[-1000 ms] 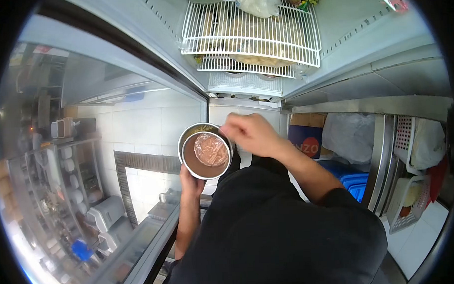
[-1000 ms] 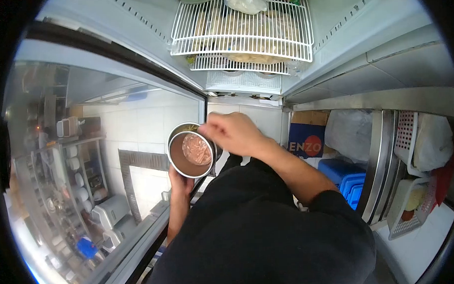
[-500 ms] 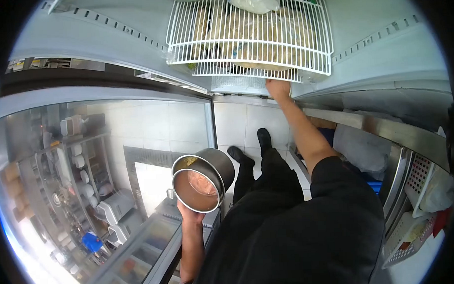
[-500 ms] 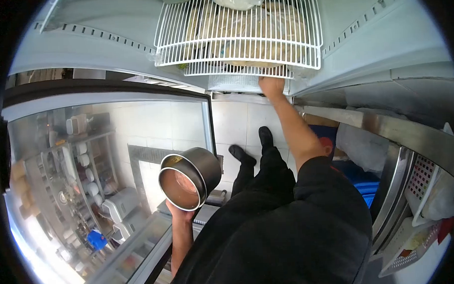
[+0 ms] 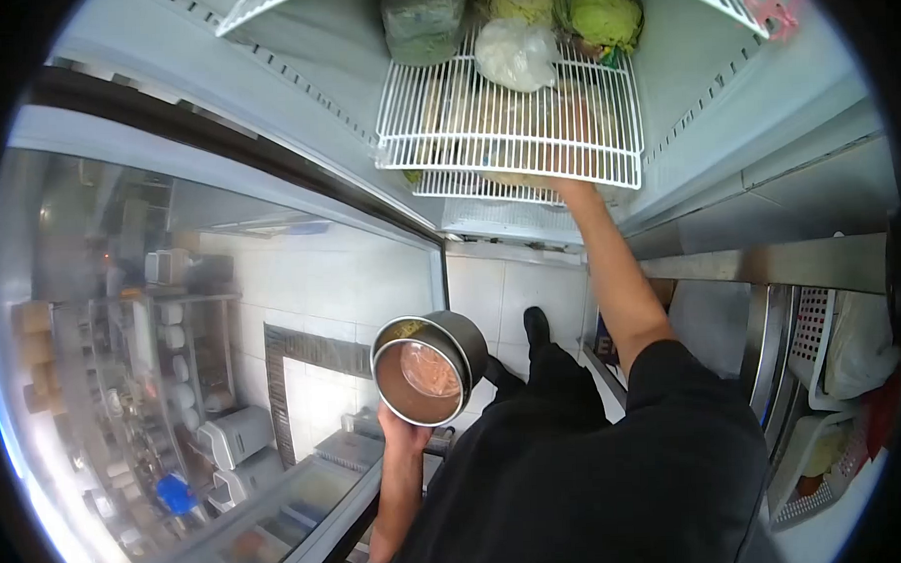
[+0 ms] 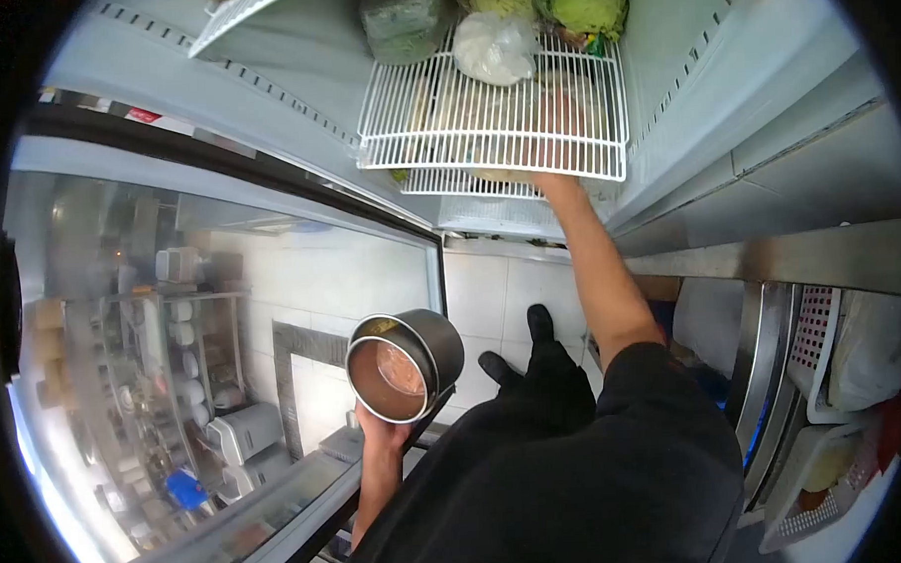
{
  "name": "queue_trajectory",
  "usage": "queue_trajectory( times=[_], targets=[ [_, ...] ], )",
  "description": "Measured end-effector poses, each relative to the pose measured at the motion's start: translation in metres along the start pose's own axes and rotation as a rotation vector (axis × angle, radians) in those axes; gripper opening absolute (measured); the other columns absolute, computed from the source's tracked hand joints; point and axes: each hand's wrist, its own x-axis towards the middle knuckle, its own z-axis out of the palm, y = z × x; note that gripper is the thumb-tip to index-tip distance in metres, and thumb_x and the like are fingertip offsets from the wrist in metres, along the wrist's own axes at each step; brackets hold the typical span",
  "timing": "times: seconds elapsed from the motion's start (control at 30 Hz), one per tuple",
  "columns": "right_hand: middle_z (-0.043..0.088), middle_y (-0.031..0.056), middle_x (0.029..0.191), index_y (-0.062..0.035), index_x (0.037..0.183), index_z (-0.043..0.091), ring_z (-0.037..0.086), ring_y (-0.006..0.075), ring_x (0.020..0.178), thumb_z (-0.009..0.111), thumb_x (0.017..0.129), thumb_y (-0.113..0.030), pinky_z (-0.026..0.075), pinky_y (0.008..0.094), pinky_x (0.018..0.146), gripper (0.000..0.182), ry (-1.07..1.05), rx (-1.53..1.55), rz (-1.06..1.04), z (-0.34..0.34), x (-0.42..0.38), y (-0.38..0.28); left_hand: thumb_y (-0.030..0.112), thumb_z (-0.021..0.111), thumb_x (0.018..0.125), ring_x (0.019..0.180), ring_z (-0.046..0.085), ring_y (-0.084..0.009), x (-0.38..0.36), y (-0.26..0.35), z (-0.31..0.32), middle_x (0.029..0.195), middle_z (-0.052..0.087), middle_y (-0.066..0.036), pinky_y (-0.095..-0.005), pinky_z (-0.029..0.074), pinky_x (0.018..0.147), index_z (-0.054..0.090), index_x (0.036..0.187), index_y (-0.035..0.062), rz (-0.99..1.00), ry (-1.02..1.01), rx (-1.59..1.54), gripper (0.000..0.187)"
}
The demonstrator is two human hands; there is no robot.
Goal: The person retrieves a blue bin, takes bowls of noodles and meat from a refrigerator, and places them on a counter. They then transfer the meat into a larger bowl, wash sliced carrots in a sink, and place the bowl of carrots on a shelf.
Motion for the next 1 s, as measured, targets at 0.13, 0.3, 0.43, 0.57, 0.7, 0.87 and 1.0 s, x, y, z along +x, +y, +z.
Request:
queue_trajectory(
  times=[0.13, 0.3, 0.43, 0.57, 0.7, 0.87, 1.0],
  targets=[
    [0.065, 0.0212, 0.124, -0.0028, 0.123, 0.066, 0.062, 0.0377, 0.115, 0.067, 0.093, -0.033, 0.049, 0.0461, 0.101, 0.043, -0.190, 0.107, 0.230, 0.009, 0.028, 0.020, 0.039, 0.040, 0.104, 0.134, 0.053, -0.0337, -0.005, 0.005, 0.004, 0.148, 0.050, -0.019, -0.0499, 0.044, 0.113, 0.041, 0.148, -0.0001, -0.045, 0.002, 0.053, 0.059],
    [0.063, 0.0211, 0.129, -0.0037, 0.127, 0.064, 0.060, 0.0374, 0.119, 0.067, 0.093, -0.035, 0.048, 0.0459, 0.104, 0.047, -0.300, 0.226, 0.396, -0.007, 0.035, 0.004, 0.037, 0.042, 0.103, 0.134, 0.053, -0.0335, -0.006, 0.008, -0.004, 0.146, 0.052, -0.020, -0.0496, 0.044, 0.114, 0.043, 0.147, -0.0014, -0.033, -0.063, 0.095, 0.058],
    [0.062, 0.0209, 0.132, -0.0044, 0.131, 0.062, 0.058, 0.0372, 0.123, 0.067, 0.093, -0.036, 0.046, 0.0457, 0.107, 0.050, -0.334, 0.309, 0.491, -0.041, 0.031, -0.055, 0.035, 0.045, 0.103, 0.132, 0.055, -0.0327, -0.011, 0.010, -0.013, 0.145, 0.053, -0.020, -0.0483, 0.045, 0.113, 0.043, 0.146, -0.0025, -0.060, -0.093, 0.082, 0.058],
    [0.054, 0.0197, 0.145, -0.0093, 0.141, 0.057, 0.051, 0.0368, 0.134, 0.061, 0.095, -0.051, 0.041, 0.0465, 0.113, 0.062, -0.340, 0.004, 0.397, -0.049, 0.011, -0.070, 0.035, 0.045, 0.103, 0.130, 0.056, -0.0304, -0.002, 0.018, -0.023, 0.143, 0.055, -0.019, -0.0457, 0.046, 0.111, 0.046, 0.144, -0.0024, -0.059, -0.171, 0.125, 0.055],
    [0.052, 0.0183, 0.149, -0.0108, 0.143, 0.055, 0.048, 0.0362, 0.138, 0.057, 0.097, -0.049, 0.038, 0.0469, 0.115, 0.059, -0.412, -0.054, 0.471, -0.007, 0.013, -0.051, 0.035, 0.044, 0.104, 0.128, 0.058, -0.0273, -0.013, 0.019, -0.047, 0.141, 0.058, -0.018, -0.0423, 0.046, 0.110, 0.049, 0.142, -0.0019, -0.101, -0.198, 0.163, 0.053],
    [0.054, 0.0185, 0.146, -0.0095, 0.139, 0.058, 0.050, 0.0357, 0.135, 0.055, 0.098, -0.044, 0.039, 0.0470, 0.114, 0.054, -0.325, 0.031, 0.258, 0.012, 0.012, -0.037, 0.036, 0.046, 0.104, 0.128, 0.058, -0.0270, -0.014, 0.033, -0.056, 0.141, 0.058, -0.017, -0.0425, 0.047, 0.110, 0.050, 0.142, -0.0011, -0.151, -0.226, 0.204, 0.053],
    [0.064, 0.0201, 0.130, -0.0051, 0.127, 0.065, 0.059, 0.0387, 0.121, 0.060, 0.095, -0.036, 0.042, 0.0510, 0.108, 0.045, -0.135, -0.148, 0.175, -0.015, -0.010, -0.044, 0.037, 0.046, 0.104, 0.129, 0.057, -0.0277, -0.009, 0.032, -0.061, 0.141, 0.058, -0.017, -0.0433, 0.047, 0.110, 0.050, 0.142, -0.0011, -0.157, -0.235, 0.251, 0.054]
  ],
)
